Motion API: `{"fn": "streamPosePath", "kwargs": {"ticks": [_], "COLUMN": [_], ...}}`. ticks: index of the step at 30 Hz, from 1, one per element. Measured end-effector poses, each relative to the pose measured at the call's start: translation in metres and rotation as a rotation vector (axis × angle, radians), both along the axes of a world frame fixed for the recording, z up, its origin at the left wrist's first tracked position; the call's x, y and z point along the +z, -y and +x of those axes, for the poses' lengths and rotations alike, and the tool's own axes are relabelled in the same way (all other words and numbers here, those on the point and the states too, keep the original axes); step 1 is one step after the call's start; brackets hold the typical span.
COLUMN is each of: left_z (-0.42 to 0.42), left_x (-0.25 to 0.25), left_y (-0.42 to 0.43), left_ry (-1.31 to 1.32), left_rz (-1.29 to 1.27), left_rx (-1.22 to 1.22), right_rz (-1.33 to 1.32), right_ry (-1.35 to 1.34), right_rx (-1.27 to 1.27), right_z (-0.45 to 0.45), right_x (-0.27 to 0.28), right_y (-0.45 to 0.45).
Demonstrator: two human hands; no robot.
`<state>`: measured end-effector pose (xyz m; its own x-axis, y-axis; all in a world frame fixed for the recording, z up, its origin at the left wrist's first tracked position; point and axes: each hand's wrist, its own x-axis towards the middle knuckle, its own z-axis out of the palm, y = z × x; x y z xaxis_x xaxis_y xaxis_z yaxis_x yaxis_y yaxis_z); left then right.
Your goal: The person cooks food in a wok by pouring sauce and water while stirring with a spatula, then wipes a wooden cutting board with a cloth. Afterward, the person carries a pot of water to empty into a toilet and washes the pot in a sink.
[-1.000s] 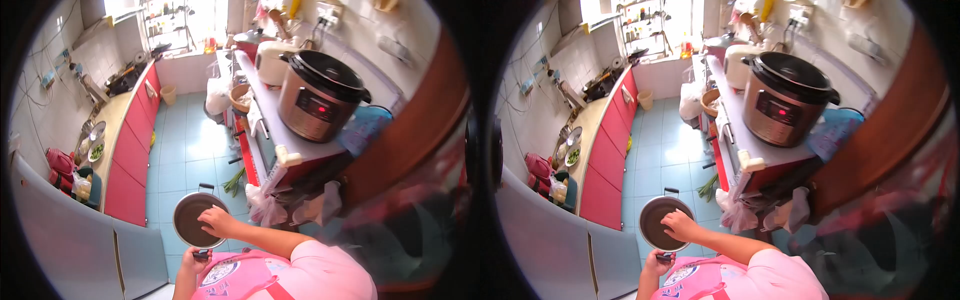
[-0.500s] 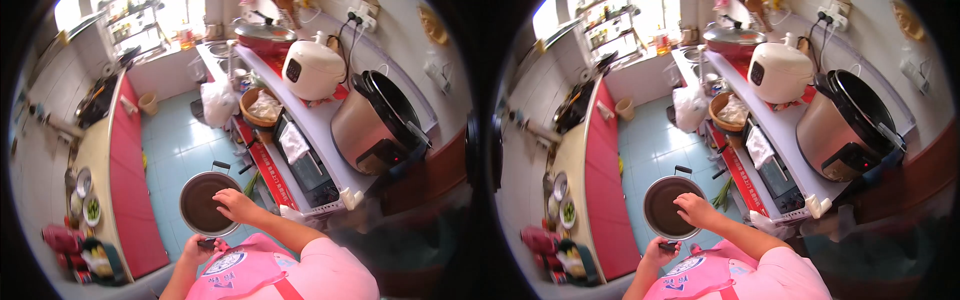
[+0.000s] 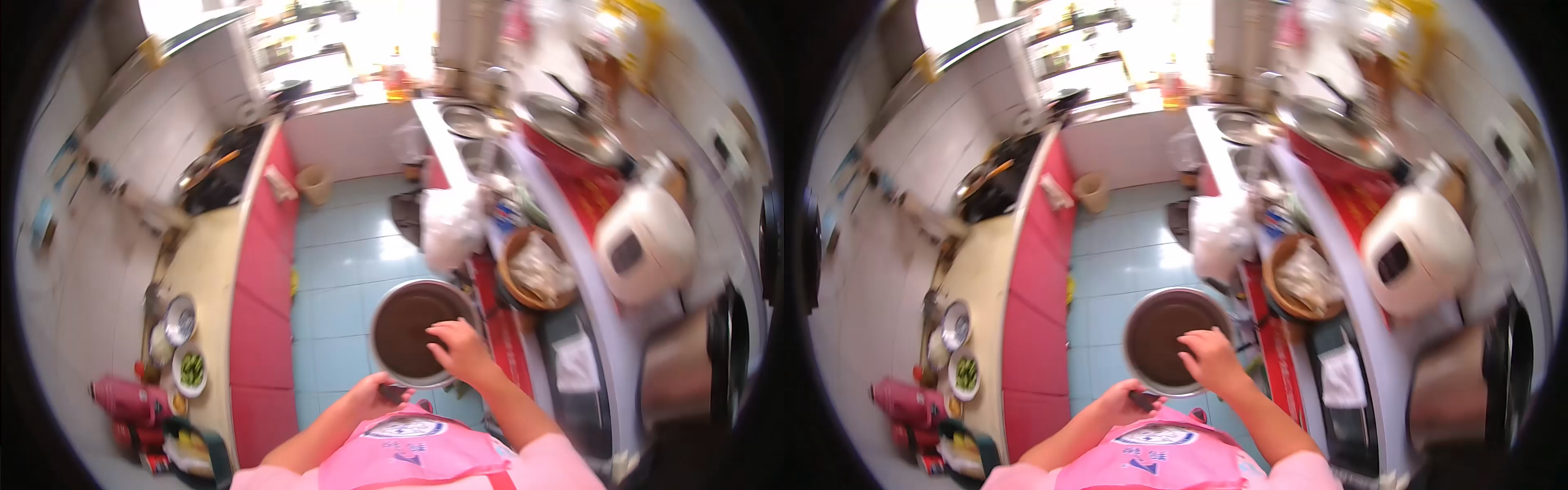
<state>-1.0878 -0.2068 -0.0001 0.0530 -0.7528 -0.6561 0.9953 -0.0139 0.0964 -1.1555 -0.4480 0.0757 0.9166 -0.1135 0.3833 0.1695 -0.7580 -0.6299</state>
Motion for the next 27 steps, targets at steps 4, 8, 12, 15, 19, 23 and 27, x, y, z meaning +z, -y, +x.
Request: {"fn": "streamPosePath", "kwargs": {"ticks": [4,8,12,15,19,23,27], "left_z": [0.078,0.172,0.264,0.311,0.357,0.382,0.390], "left_x": [0.022,0.007,0.023,0.037,0.063,0.069,0.103], "left_y": [0.027,0.040,0.060,0.071,0.089,0.097,0.134], "left_ry": [0.043,0.006,-0.057,-0.004,0.033,0.026,0.092], "left_rz": [0.017,-0.074,-0.112,-0.073,0.023,-0.049,-0.127], "left_rx": [-0.039,-0.174,-0.245,-0.371,-0.398,-0.423,-0.473], "right_rz": [0.006,-0.027,-0.044,-0.022,-0.099,-0.162,-0.349], "right_ry": [0.030,-0.011,-0.034,-0.030,0.011,0.093,0.193], "right_rx": [-0.032,-0.132,-0.183,-0.289,-0.282,-0.281,-0.429], "right_z": [0.073,0.140,0.216,0.255,0.283,0.271,0.229], "right_x": [0.017,0.021,0.031,0.047,0.084,0.125,0.175], "right_y": [0.016,0.020,0.024,0.026,0.039,0.061,0.104]}}
